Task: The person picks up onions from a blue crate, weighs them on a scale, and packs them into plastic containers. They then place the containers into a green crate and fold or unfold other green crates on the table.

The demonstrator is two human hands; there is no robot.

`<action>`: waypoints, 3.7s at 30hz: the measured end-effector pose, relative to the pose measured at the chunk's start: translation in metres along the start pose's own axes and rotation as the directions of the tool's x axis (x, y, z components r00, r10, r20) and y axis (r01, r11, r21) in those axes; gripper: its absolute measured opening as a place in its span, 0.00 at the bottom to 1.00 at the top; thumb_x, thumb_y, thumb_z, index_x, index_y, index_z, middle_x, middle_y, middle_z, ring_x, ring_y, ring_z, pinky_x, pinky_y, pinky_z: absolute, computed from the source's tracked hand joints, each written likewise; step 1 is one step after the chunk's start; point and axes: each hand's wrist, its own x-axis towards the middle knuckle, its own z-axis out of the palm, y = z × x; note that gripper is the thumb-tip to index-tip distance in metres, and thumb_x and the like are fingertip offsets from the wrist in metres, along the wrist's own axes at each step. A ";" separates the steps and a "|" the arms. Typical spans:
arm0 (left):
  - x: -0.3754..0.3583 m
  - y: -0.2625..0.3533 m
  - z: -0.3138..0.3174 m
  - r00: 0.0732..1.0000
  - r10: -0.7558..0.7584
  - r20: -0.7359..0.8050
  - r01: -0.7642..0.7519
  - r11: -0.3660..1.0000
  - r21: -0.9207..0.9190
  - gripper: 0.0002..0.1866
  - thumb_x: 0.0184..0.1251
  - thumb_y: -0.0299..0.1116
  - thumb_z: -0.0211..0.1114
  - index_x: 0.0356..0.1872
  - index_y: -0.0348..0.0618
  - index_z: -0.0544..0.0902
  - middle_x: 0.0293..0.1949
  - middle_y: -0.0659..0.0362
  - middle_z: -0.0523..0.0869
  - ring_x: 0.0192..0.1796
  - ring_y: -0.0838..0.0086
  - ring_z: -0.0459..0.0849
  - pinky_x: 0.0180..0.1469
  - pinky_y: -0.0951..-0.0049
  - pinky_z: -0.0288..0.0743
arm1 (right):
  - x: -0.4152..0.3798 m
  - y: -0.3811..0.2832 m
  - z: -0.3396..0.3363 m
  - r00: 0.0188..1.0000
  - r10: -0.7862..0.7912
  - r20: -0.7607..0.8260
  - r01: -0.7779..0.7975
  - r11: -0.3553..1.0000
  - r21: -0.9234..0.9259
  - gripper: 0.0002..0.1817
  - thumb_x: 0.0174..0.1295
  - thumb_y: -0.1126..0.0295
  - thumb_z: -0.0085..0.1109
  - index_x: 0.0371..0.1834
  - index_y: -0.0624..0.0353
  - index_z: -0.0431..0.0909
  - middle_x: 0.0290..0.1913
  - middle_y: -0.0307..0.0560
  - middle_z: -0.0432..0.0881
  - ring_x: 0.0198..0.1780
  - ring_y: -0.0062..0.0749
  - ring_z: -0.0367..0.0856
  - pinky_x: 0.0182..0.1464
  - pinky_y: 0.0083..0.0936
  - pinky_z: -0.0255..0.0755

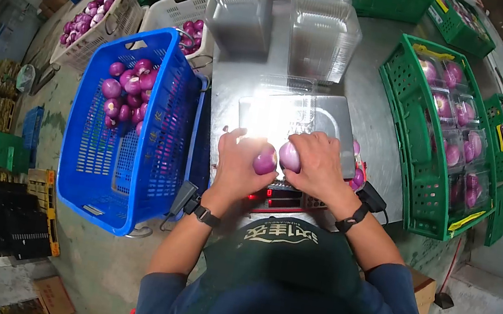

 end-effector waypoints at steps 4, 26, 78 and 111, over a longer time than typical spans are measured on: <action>-0.010 -0.012 0.012 0.991 -0.029 -0.130 0.017 0.996 -0.090 0.36 0.46 0.41 0.83 0.59 0.43 0.81 0.64 0.50 0.78 0.67 0.50 0.72 0.71 0.53 0.66 | -0.001 0.008 0.010 0.993 -0.016 -0.118 0.032 0.990 0.134 0.29 0.42 0.63 0.77 0.51 0.57 0.82 0.54 0.48 0.83 0.54 0.49 0.79 0.56 0.43 0.69; -0.140 -0.063 -0.209 0.648 -0.546 -0.530 0.185 0.789 -0.587 0.11 0.69 0.22 0.70 0.51 0.35 0.85 0.57 0.52 0.86 0.54 0.71 0.86 0.60 0.69 0.79 | 0.008 -0.012 -0.001 0.975 0.210 -0.074 -0.203 0.975 0.094 0.29 0.52 0.56 0.77 0.55 0.61 0.82 0.55 0.55 0.84 0.56 0.53 0.84 0.57 0.42 0.79; -0.127 -0.319 -0.112 0.414 -0.718 0.559 0.746 0.620 0.245 0.46 0.38 0.43 0.86 0.63 0.35 0.80 0.56 0.44 0.88 0.59 0.54 0.87 0.61 0.59 0.80 | 0.004 -0.045 0.017 0.920 0.389 0.052 -0.388 0.921 -0.034 0.40 0.38 0.69 0.79 0.63 0.60 0.78 0.58 0.56 0.79 0.56 0.57 0.83 0.58 0.44 0.80; 0.056 -0.377 -0.133 0.670 -0.736 -0.097 0.409 0.474 -0.780 0.33 0.52 0.31 0.77 0.62 0.36 0.76 0.50 0.51 0.85 0.47 0.64 0.87 0.51 0.65 0.85 | -0.020 -0.033 -0.020 0.689 0.710 0.146 0.012 -0.213 0.977 0.30 0.66 0.51 0.64 0.65 0.58 0.73 0.55 0.51 0.82 0.54 0.49 0.85 0.41 0.45 0.84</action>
